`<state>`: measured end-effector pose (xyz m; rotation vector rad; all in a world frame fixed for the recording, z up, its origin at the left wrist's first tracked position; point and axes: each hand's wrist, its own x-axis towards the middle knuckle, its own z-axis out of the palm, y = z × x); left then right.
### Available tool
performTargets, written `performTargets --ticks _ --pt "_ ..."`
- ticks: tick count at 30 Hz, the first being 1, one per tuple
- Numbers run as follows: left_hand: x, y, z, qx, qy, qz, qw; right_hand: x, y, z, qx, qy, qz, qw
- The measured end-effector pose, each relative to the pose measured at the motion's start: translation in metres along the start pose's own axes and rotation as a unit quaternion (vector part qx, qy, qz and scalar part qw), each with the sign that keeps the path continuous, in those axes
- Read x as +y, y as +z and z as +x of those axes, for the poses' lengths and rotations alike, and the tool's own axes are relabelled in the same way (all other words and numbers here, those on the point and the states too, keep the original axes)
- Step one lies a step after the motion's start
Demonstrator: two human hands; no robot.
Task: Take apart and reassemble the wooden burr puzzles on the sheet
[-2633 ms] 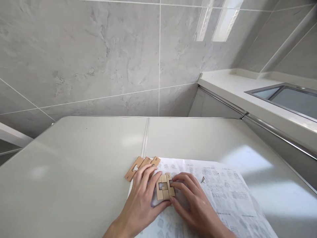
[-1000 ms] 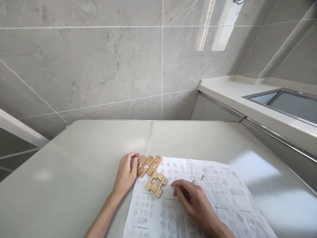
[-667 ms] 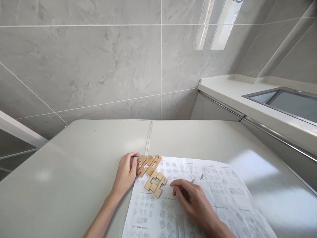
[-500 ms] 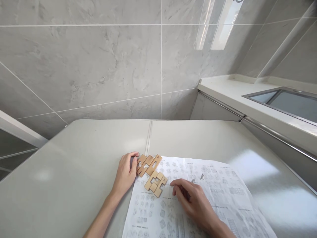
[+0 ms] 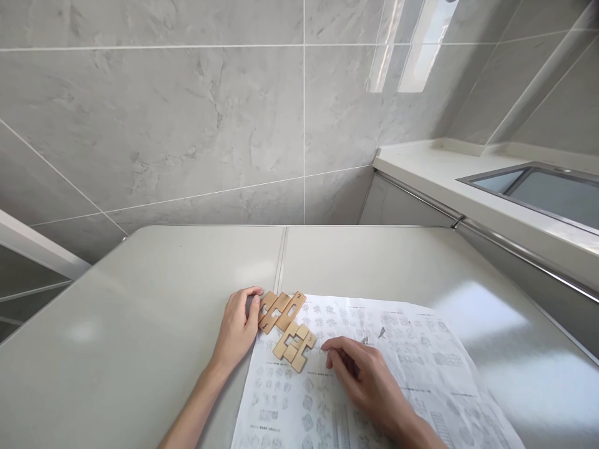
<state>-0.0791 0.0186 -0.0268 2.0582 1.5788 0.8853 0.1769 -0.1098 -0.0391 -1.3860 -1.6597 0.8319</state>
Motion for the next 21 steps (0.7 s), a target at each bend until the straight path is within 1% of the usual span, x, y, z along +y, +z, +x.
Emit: performTargets --ticks 3,6,8,11,16,21 --pt "0.004 -0.002 0.000 0.004 -0.006 -0.009 1.000 0.001 0.000 0.000 -0.002 0.001 -0.003 1.000" --pt "0.008 -0.005 0.000 0.025 -0.004 -0.008 1.000 0.001 0.000 0.000 0.000 0.001 -0.002 1.000" --pt "0.010 -0.008 -0.001 0.040 0.005 0.013 0.999 0.001 0.000 0.000 0.000 0.004 0.003 1.000" --pt "0.014 -0.010 -0.005 0.046 0.034 0.064 0.996 0.001 0.000 0.001 0.003 0.007 -0.004 1.000" --pt "0.024 -0.011 -0.009 0.040 0.082 0.154 0.984 -0.001 0.000 0.003 0.008 -0.003 -0.023 1.000" --pt "0.033 -0.010 -0.006 0.012 0.084 0.193 0.977 -0.003 0.000 0.004 0.010 -0.018 -0.031 0.999"
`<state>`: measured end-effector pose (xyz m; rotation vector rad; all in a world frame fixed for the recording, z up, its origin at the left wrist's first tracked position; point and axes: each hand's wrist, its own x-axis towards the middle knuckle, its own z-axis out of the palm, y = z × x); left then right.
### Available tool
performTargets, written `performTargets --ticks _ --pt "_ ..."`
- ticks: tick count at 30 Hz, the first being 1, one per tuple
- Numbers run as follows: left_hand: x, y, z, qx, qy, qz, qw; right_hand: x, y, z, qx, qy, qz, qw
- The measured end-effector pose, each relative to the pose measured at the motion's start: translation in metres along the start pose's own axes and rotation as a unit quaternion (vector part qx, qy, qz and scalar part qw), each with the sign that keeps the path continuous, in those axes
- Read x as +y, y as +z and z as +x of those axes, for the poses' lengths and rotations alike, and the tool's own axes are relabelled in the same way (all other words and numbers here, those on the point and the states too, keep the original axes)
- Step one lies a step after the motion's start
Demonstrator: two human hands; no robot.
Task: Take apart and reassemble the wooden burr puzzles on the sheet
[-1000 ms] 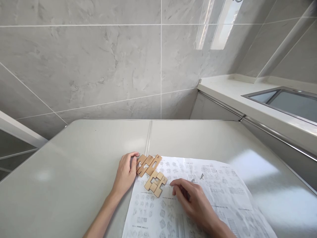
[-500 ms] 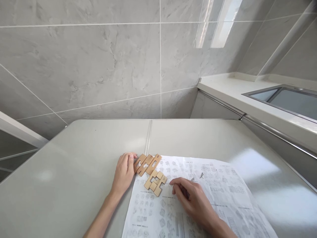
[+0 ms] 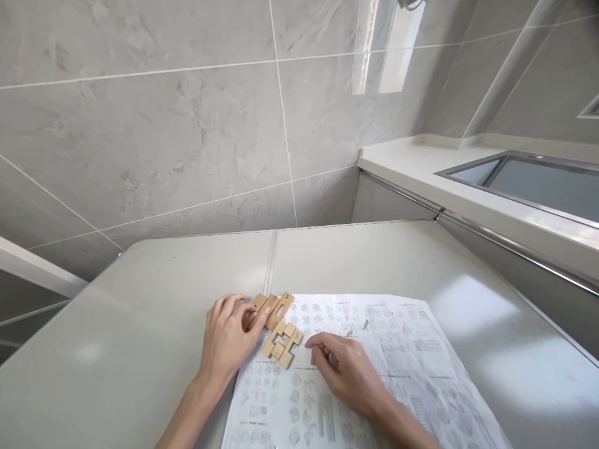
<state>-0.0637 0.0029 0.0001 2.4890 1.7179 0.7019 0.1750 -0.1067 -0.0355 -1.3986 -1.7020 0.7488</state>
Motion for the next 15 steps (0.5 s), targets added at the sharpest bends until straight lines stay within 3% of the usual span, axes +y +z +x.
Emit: performTargets --ticks 8,15 --pt "0.012 0.002 0.015 -0.024 -0.009 0.050 0.998 -0.005 -0.004 0.003 0.000 0.000 0.000 1.000" --pt "0.046 -0.013 0.040 -0.151 -0.064 0.141 0.976 0.000 -0.002 0.003 0.001 -0.003 0.007 1.000"
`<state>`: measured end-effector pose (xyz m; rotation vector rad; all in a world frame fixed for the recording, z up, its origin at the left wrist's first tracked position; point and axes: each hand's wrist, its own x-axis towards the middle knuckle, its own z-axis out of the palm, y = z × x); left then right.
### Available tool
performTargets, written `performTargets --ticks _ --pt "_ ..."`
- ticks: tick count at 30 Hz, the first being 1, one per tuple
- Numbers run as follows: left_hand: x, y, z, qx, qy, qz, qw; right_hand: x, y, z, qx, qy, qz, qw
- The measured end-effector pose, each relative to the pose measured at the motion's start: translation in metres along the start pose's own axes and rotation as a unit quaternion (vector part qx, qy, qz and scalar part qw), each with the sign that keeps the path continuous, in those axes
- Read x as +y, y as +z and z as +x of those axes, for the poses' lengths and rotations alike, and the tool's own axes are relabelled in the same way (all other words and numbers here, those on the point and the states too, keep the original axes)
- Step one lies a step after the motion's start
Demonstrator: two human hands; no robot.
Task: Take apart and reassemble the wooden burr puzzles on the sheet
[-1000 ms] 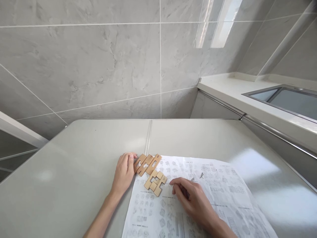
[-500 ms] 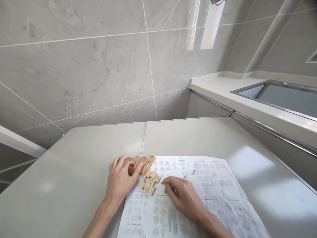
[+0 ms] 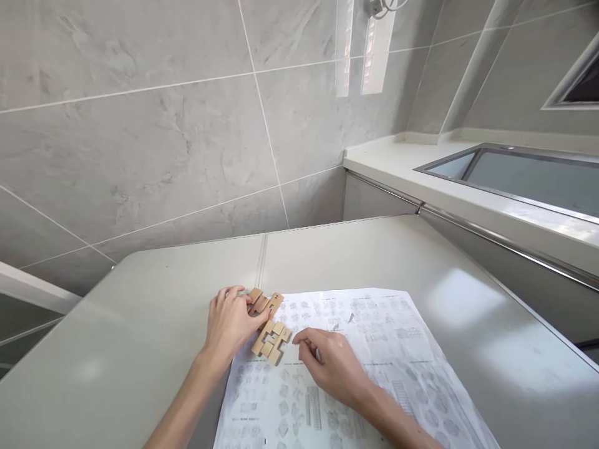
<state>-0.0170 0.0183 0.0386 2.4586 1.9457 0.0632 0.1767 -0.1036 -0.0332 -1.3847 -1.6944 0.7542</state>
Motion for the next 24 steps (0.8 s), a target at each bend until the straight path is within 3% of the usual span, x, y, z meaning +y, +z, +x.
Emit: performTargets --ticks 8,24 --pt "0.015 -0.014 0.017 -0.050 0.030 0.069 0.996 -0.001 -0.002 0.000 0.006 0.004 0.007 1.000" --pt "0.008 -0.013 0.023 -0.017 0.056 0.029 0.998 0.001 -0.001 0.001 0.004 -0.005 -0.006 1.000"
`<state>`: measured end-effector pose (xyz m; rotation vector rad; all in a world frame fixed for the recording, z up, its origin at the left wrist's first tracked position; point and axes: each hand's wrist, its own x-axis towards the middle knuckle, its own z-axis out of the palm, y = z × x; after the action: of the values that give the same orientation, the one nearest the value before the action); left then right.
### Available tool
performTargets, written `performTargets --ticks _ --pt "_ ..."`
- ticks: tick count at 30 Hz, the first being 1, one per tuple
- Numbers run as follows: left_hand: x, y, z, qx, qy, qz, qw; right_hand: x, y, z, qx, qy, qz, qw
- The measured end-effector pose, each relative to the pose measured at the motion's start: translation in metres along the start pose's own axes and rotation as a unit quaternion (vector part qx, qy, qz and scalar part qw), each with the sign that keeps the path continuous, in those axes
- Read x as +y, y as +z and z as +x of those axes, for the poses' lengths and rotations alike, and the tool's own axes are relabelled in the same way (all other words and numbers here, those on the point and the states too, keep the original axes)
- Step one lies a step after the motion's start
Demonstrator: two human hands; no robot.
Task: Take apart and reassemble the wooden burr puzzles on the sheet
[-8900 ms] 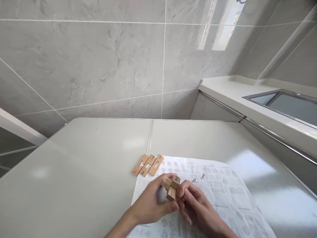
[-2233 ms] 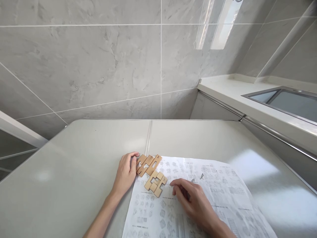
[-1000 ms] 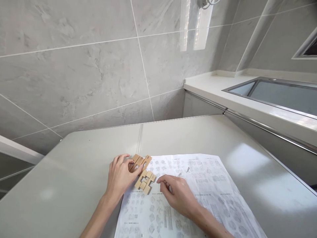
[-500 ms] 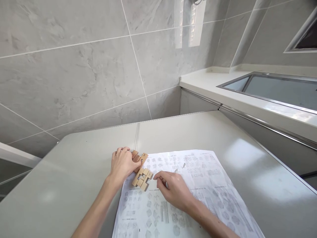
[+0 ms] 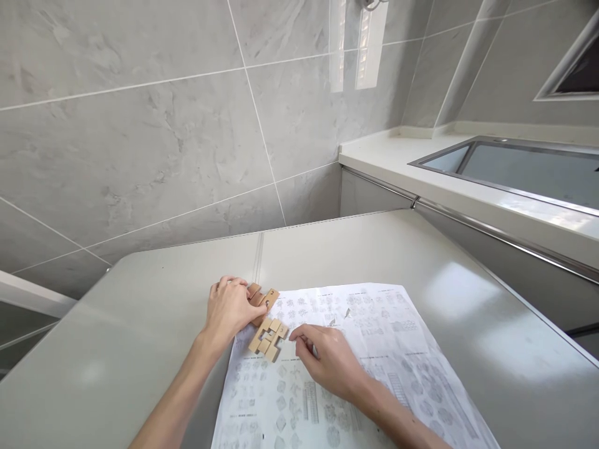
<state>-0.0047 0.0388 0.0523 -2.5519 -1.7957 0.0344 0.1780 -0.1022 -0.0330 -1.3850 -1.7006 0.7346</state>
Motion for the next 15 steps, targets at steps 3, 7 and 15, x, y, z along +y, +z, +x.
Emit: performTargets --ticks 3,7,15 --pt "-0.0020 -0.0004 -0.0012 0.013 0.009 -0.010 1.000 -0.0001 -0.0002 -0.0002 -0.007 0.004 0.004 1.000" --pt "-0.0043 -0.0010 -0.0011 0.028 0.017 -0.016 0.999 -0.0005 -0.0005 -0.0004 -0.009 0.005 0.005 1.000" --pt "-0.0045 -0.0067 -0.0005 0.033 0.026 -0.027 0.999 0.0001 0.0013 -0.0015 -0.012 0.004 0.000 1.000"
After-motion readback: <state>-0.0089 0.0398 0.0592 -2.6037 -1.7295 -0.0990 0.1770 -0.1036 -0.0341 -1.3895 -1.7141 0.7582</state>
